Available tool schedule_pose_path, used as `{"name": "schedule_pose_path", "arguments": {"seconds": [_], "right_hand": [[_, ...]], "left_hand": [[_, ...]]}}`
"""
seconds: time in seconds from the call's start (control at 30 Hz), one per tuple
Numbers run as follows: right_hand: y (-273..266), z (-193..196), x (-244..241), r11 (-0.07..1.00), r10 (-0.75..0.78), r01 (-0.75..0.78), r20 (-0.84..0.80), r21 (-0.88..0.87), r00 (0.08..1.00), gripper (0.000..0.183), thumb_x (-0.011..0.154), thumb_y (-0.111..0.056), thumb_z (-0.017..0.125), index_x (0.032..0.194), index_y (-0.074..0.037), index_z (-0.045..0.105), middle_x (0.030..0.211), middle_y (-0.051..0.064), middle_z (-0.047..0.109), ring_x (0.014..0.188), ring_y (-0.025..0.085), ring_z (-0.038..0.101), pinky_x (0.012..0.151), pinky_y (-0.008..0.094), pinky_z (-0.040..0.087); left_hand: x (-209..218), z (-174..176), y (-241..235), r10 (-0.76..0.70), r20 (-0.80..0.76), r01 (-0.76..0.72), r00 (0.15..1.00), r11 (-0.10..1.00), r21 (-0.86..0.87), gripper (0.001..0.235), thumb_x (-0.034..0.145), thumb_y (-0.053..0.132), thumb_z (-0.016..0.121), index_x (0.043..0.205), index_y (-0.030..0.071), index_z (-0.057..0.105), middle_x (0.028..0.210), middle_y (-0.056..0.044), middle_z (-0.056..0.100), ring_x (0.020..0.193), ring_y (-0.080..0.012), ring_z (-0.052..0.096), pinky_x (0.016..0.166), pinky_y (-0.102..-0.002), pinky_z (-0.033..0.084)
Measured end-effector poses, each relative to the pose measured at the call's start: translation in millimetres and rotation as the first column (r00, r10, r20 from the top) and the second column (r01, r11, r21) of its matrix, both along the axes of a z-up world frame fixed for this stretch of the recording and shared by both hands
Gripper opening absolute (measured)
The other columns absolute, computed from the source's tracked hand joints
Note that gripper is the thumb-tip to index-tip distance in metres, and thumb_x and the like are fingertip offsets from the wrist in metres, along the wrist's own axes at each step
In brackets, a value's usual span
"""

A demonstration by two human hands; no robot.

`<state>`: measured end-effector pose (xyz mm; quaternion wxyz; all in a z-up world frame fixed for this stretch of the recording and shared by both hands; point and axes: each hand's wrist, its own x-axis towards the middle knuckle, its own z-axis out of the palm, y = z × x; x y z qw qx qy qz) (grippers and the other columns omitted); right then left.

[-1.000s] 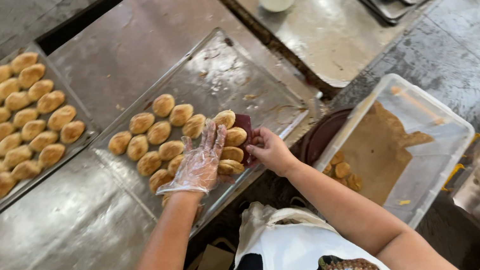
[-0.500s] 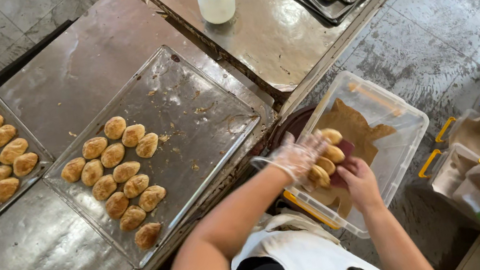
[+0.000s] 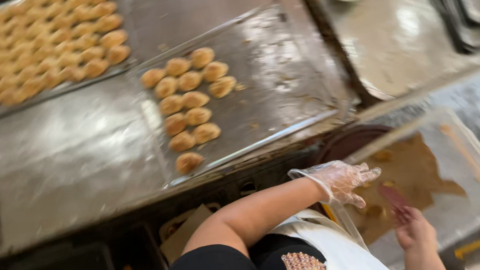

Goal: The person uses a red plastic scraper to slide small baked pastries from metal baking trays into a clear plastic container. The person works across multiple trays, clearing them one by one and depositing the pastries into the container.

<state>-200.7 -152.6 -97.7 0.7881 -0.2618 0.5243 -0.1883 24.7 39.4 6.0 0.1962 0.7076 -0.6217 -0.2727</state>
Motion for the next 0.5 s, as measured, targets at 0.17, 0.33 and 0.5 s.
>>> {"name": "schedule_pose_path", "arguments": {"seconds": [0.17, 0.33, 0.5], "right_hand": [[16, 77, 93, 0.823, 0.376, -0.33, 0.008, -0.463, 0.926, 0.021, 0.104, -0.007, 0.06, 0.124, -0.001, 0.057, 0.106, 0.01, 0.07, 0.088, 0.021, 0.069, 0.074, 0.035, 0.058], [88, 111, 223, 0.289, 0.786, -0.747, -0.297, -0.599, 0.543, 0.039, 0.098, -0.006, 0.067, 0.135, 0.003, 0.054, 0.102, 0.013, 0.07, 0.077, 0.016, 0.065, 0.061, 0.029, 0.053], [170, 120, 311, -0.084, 0.769, -0.87, -0.587, -0.487, 0.255, 0.038, 0.092, -0.009, 0.072, 0.125, 0.005, 0.058, 0.097, 0.017, 0.074, 0.071, 0.02, 0.069, 0.056, 0.033, 0.057]], "left_hand": [[77, 30, 161, 0.547, -0.042, -0.529, 0.836, 0.784, -0.326, 0.06, 0.087, 0.036, 0.075, 0.143, 0.02, 0.061, 0.124, -0.014, 0.072, 0.11, -0.0336, 0.07, 0.099, -0.043, 0.056], [139, 73, 333, 0.927, 0.148, -0.939, 0.344, 0.341, 0.049, 0.114, 0.065, 0.037, 0.095, 0.156, 0.008, 0.032, 0.141, -0.029, 0.051, 0.125, -0.041, 0.054, 0.105, -0.041, 0.045], [153, 86, 389, 0.84, 0.216, -0.846, 0.498, 0.417, 0.331, 0.143, 0.054, 0.041, 0.099, 0.158, -0.007, 0.014, 0.15, -0.027, 0.048, 0.133, -0.0355, 0.054, 0.11, -0.039, 0.046]]}}
